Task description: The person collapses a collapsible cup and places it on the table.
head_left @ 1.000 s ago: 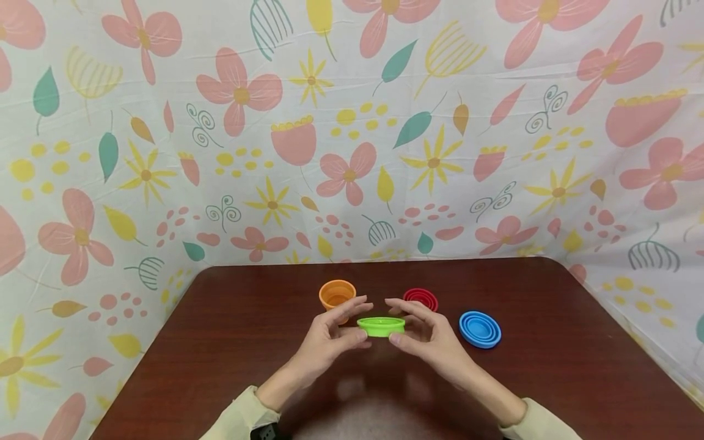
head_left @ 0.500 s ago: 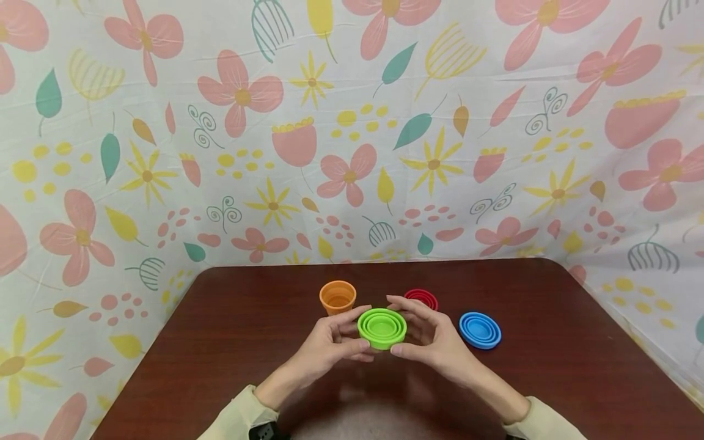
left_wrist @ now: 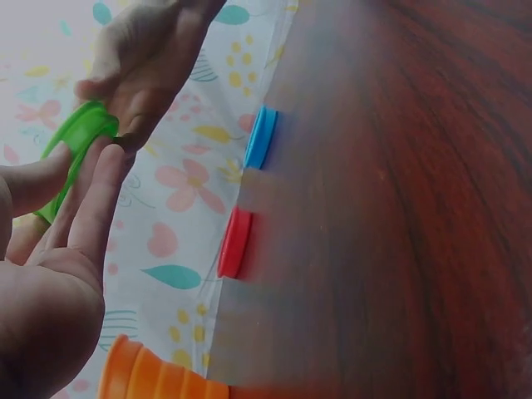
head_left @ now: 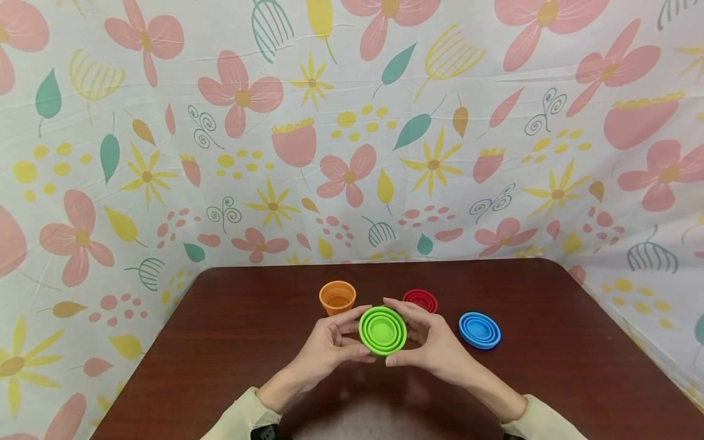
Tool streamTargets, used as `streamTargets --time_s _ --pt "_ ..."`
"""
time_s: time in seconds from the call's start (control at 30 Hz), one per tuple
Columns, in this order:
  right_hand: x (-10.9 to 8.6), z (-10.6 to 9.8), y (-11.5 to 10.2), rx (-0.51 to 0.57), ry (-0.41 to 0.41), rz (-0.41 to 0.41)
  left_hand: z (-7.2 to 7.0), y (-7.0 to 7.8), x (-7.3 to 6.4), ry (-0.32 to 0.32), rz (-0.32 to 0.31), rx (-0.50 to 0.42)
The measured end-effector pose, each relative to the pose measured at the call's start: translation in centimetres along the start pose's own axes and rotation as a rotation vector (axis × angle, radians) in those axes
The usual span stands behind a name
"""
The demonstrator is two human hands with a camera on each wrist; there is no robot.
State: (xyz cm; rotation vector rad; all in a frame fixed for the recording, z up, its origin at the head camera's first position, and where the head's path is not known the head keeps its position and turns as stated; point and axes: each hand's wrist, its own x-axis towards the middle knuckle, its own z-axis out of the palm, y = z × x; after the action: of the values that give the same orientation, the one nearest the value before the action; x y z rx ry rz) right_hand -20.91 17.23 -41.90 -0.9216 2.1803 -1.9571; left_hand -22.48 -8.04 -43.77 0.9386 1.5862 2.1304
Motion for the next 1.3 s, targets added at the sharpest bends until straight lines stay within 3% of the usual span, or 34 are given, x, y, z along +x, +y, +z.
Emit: streamTargets --time_s 0.5,1.3 --pt "0.3 0.1 0.1 -0.077 0.016 0.020 -0.3 -0.3 -0.2 0.004 -0.001 0.028" --pt "0.4 0.1 1.0 -0.226 0.016 0.015 -0.4 -0.8 -0.5 0.050 -0.072 0.055"
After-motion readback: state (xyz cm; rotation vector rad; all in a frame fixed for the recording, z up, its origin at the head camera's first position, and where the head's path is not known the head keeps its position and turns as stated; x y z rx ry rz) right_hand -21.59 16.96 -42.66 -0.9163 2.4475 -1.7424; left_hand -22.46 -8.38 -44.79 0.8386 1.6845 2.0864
